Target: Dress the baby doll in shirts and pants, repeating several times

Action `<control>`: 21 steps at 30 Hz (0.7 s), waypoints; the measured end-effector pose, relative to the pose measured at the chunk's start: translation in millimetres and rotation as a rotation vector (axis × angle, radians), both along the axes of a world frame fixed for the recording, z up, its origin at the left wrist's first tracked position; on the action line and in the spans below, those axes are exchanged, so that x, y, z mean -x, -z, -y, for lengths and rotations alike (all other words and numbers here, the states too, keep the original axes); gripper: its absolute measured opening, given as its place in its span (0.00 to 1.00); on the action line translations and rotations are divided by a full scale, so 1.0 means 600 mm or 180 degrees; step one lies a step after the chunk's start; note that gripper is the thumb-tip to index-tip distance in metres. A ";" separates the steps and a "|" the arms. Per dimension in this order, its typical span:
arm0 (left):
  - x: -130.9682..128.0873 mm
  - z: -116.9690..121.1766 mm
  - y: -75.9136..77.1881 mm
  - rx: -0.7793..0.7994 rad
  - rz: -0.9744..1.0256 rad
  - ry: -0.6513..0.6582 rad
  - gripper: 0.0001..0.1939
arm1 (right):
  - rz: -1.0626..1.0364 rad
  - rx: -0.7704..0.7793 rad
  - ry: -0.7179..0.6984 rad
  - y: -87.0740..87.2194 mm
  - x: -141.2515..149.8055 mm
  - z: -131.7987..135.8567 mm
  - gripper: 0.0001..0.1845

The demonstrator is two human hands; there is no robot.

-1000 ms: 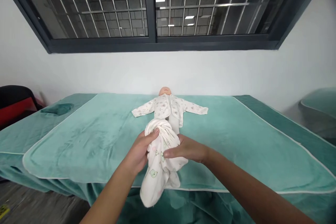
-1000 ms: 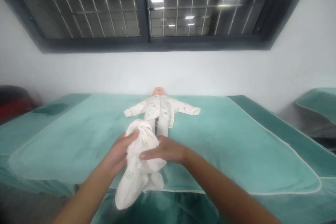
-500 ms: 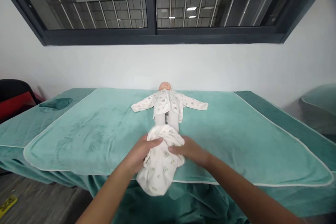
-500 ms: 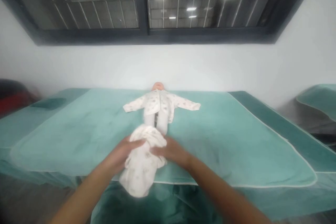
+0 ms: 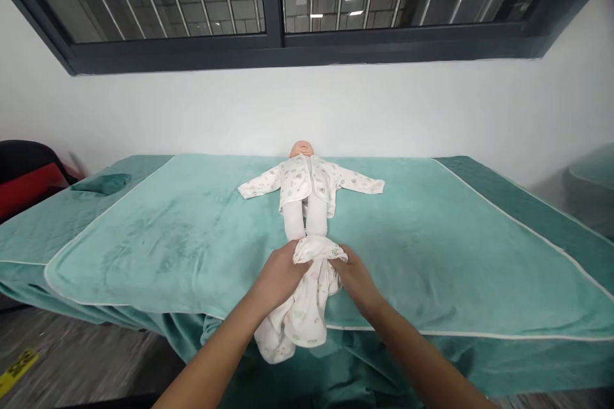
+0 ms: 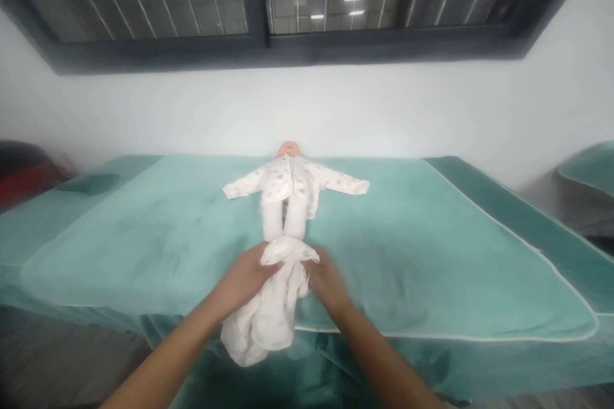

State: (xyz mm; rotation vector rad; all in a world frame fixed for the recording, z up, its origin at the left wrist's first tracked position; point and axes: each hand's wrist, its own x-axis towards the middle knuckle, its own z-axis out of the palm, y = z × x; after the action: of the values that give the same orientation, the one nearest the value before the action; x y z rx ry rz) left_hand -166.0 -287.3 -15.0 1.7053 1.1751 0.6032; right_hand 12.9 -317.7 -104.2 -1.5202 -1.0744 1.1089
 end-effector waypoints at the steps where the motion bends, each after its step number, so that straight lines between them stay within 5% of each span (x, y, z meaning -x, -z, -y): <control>1: -0.003 -0.002 -0.004 0.0000 -0.0041 0.0035 0.16 | -0.0287 0.0006 -0.0009 -0.002 0.001 -0.001 0.15; 7: -0.020 -0.008 -0.029 0.0243 0.0078 0.0186 0.16 | -0.1758 0.0043 -0.0261 -0.025 0.003 -0.003 0.22; 11: -0.022 -0.008 -0.057 0.0951 0.0618 0.0443 0.19 | -0.2270 -0.0008 -0.0266 -0.028 0.000 -0.013 0.25; 15: -0.029 -0.026 -0.069 0.1237 0.1006 0.0200 0.23 | -0.2080 -0.0420 -0.0027 -0.015 -0.006 -0.034 0.26; 21: -0.073 -0.089 -0.044 0.0771 0.1188 -0.0146 0.24 | -0.1126 -0.1018 0.0676 -0.006 -0.014 -0.095 0.25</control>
State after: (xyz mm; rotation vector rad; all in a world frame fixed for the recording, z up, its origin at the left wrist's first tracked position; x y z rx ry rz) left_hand -122.3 -234.0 11.1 1.2974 0.9766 0.7388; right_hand 21.0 -260.9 -100.6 -1.1064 -0.7823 0.9604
